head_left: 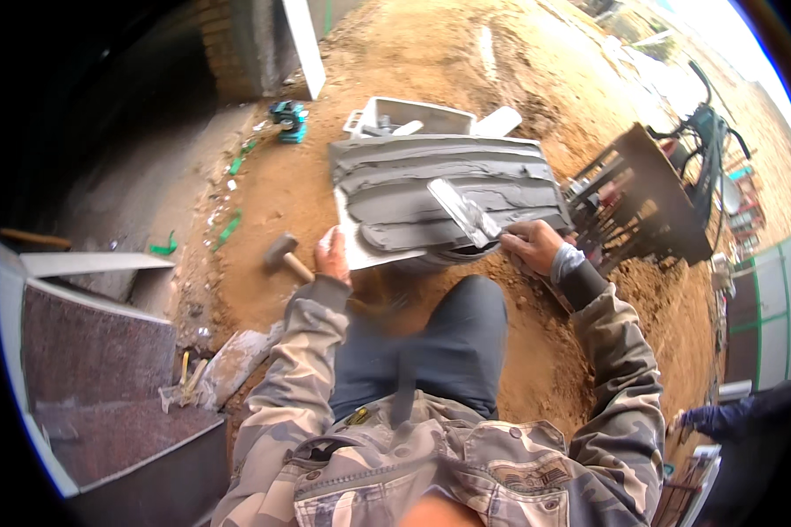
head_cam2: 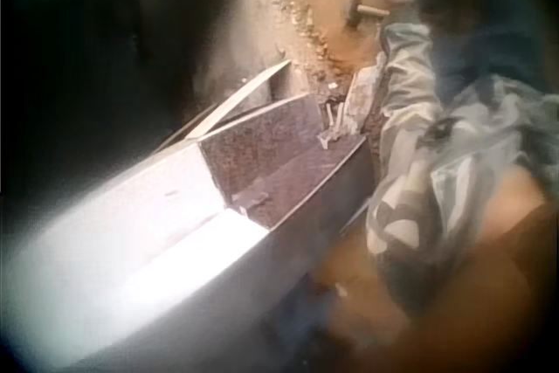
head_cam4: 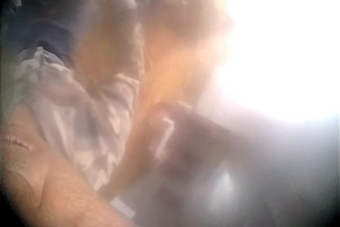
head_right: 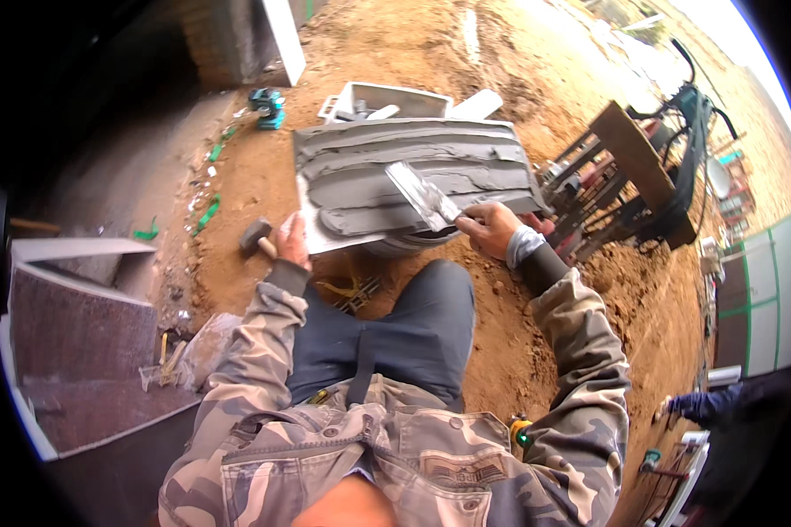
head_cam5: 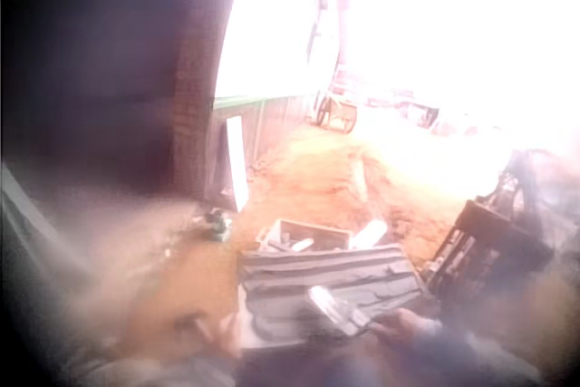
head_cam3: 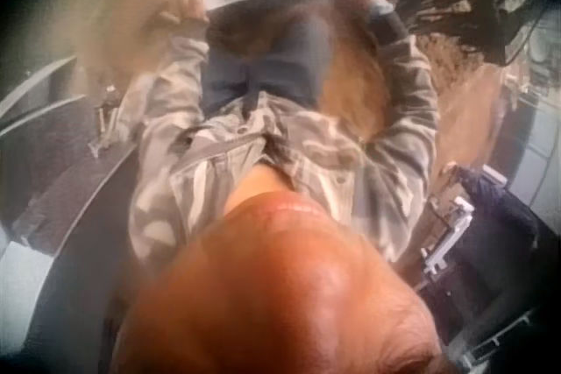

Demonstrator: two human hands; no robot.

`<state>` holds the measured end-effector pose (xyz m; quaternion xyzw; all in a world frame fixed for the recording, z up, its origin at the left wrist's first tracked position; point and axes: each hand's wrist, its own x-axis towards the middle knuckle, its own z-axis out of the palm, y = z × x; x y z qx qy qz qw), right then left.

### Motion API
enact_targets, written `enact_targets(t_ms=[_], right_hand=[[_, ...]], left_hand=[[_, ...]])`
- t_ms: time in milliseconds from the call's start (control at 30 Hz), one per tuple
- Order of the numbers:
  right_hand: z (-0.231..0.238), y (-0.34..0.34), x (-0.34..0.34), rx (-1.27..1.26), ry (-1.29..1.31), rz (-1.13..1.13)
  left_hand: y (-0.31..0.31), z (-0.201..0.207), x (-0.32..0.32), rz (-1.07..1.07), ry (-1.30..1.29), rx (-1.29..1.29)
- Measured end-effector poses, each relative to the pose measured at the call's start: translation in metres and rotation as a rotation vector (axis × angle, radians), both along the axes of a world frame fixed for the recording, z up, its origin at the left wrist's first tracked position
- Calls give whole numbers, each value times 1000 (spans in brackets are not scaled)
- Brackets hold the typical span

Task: The person spreads adhesive on the back of a large granite tile using a notched trowel, creating ridges in the mortar. They then lift the tile and place it onto a curved staircase step, adjusting its position and tapping it with a rubber mallet to secure it.

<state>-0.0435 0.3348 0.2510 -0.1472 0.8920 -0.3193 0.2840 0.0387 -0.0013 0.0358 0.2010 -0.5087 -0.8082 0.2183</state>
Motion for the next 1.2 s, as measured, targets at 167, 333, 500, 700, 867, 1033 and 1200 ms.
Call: enact_targets(t_ms=[167,333,500,700,867,1033,1200], right_hand=[[1,-89,-8,168,640,308],[6,-156,-5,327,688,427],[13,-162,-3,462,677,429],[18,-109,-26,540,697,326],[18,-61,-53,627,677,252],[11,-4,-83,698,669,207],[10,56,-109,731,666,142]], left_hand=[[-1,-23,-14,-1,79,-39],[-18,-49,-14,-91,7,-84],[-19,-52,-12,-108,42,-23],[-3,-34,-13,-8,66,43],[-15,-38,-9,-73,-18,-47],[-9,-25,-6,-23,-2,12],[-21,-35,-2,-54,49,2]])
